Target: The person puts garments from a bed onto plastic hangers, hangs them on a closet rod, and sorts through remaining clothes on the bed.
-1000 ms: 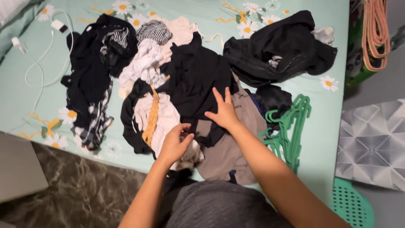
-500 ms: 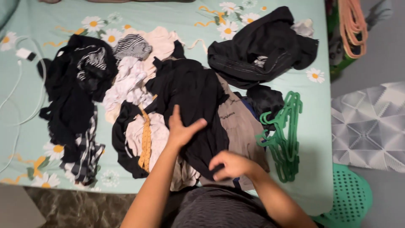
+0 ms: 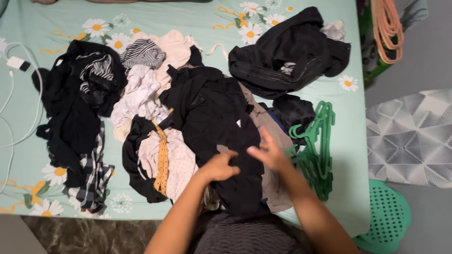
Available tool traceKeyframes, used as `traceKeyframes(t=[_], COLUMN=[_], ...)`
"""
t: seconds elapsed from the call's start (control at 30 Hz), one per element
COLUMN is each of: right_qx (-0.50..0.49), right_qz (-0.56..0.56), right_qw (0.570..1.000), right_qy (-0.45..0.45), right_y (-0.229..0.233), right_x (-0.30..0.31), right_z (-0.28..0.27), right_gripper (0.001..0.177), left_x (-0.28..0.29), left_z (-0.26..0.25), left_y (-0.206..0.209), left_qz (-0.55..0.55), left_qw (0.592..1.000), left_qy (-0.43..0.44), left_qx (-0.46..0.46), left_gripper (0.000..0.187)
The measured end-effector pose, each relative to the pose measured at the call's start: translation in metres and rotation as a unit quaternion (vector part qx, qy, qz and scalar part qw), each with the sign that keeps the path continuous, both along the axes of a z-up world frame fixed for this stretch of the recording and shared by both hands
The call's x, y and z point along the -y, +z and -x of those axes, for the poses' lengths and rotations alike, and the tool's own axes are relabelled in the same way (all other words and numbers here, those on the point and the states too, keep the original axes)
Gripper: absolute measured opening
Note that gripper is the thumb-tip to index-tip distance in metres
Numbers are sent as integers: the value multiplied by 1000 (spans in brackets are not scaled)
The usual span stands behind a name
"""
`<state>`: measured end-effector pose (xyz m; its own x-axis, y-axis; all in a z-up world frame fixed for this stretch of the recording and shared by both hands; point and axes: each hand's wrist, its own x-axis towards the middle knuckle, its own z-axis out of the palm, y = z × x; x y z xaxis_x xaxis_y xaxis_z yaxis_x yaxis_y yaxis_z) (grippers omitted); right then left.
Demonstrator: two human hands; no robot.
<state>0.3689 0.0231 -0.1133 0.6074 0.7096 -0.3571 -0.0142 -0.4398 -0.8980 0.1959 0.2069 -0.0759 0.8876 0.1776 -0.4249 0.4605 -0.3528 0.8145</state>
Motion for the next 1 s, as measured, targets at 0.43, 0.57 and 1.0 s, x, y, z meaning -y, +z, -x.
traceKeyframes(t=[0.43,0.57,1.0], right_qx=[57,225,304], right_qz=[122,174,213], right_qw=[877,908,914], right_qy=[461,308,166], right_y=[55,63,-3], right_x=[-41,-69,-143], right_z=[26,13,11], right_gripper=[79,89,86], left_x=[-83,-74,-42], left_z=[88,95,113], left_y=[-29,-34,32], left_qz=[-164,-113,-2], left_qw=[870,906,961], left_qy=[379,338,232], left_qx=[-269,-226,-153], left_gripper=[118,83,76])
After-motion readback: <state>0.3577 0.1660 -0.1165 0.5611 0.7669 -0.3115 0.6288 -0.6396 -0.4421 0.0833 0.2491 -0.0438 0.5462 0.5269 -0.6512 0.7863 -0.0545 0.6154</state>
